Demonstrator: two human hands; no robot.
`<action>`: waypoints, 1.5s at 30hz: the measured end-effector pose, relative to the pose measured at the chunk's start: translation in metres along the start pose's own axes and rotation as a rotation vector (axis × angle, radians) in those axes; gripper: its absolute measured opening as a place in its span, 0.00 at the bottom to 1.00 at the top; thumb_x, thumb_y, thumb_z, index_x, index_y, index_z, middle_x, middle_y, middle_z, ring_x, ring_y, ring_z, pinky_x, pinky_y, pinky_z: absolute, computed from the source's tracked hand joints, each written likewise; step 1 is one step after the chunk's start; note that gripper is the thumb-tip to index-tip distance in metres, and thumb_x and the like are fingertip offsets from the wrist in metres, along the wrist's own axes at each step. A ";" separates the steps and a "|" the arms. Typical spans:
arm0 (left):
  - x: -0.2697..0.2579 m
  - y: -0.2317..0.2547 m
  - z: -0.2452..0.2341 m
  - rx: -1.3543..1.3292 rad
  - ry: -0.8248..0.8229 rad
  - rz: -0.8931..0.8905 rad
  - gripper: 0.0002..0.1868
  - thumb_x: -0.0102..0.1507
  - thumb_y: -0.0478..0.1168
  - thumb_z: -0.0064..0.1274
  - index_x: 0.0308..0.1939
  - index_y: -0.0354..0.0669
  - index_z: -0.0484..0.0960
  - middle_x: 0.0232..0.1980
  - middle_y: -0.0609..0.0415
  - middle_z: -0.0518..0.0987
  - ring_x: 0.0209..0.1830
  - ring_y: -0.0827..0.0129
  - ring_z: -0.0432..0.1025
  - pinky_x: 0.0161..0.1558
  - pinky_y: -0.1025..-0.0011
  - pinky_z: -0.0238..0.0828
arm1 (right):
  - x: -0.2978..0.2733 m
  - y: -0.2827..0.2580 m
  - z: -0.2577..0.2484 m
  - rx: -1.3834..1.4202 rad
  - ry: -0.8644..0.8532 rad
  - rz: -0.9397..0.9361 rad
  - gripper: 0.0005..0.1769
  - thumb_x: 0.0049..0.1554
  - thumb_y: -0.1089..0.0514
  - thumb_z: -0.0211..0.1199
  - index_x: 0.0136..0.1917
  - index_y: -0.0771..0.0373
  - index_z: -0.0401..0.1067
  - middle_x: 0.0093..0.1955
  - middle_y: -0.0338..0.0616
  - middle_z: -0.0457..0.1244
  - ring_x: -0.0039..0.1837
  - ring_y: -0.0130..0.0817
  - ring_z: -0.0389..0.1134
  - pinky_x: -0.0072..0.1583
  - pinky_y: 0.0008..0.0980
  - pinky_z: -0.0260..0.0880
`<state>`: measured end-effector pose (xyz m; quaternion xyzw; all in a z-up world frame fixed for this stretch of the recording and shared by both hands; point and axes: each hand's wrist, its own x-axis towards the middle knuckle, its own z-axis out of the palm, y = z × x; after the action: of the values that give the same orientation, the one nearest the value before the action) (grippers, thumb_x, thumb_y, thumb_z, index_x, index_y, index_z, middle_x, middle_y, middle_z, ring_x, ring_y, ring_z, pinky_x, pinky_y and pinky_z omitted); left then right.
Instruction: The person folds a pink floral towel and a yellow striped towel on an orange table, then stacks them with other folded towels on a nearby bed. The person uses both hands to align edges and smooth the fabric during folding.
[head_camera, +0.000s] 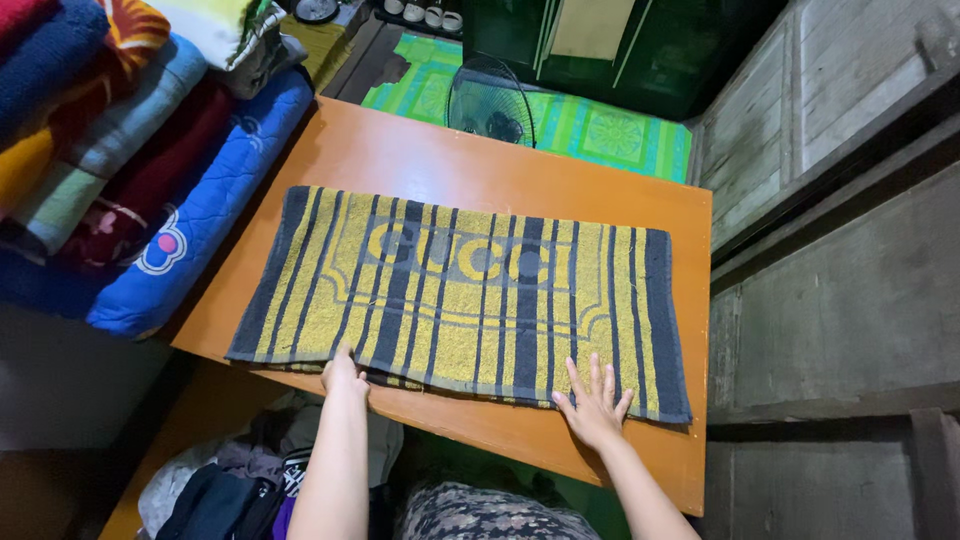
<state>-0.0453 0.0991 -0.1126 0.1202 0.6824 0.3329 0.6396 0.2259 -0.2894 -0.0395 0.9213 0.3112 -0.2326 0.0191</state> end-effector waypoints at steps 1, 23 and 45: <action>0.002 0.002 -0.001 -0.009 0.013 0.010 0.13 0.64 0.43 0.62 0.46 0.45 0.76 0.38 0.59 0.78 0.31 0.73 0.69 0.29 0.71 0.60 | 0.000 0.000 0.001 -0.009 -0.006 0.003 0.43 0.61 0.23 0.42 0.83 0.25 0.31 0.87 0.37 0.14 0.86 0.46 0.14 0.75 0.72 0.16; 0.020 0.005 -0.033 -0.088 -0.019 0.269 0.22 0.62 0.33 0.59 0.58 0.41 0.68 0.55 0.48 0.78 0.46 0.61 0.77 0.33 0.60 0.72 | 0.010 0.013 0.016 -0.004 0.037 -0.020 0.46 0.58 0.21 0.43 0.83 0.25 0.31 0.87 0.37 0.15 0.86 0.46 0.14 0.74 0.72 0.16; 0.071 0.097 -0.079 -0.027 0.183 0.474 0.16 0.60 0.30 0.62 0.51 0.41 0.77 0.50 0.55 0.82 0.46 0.64 0.75 0.43 0.64 0.69 | 0.011 0.001 -0.001 -0.032 0.116 0.041 0.49 0.51 0.17 0.48 0.80 0.20 0.34 0.87 0.30 0.16 0.85 0.42 0.15 0.73 0.73 0.16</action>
<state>-0.1564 0.1900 -0.1133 0.2374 0.6858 0.4921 0.4807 0.2349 -0.2839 -0.0436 0.9390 0.2965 -0.1732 0.0204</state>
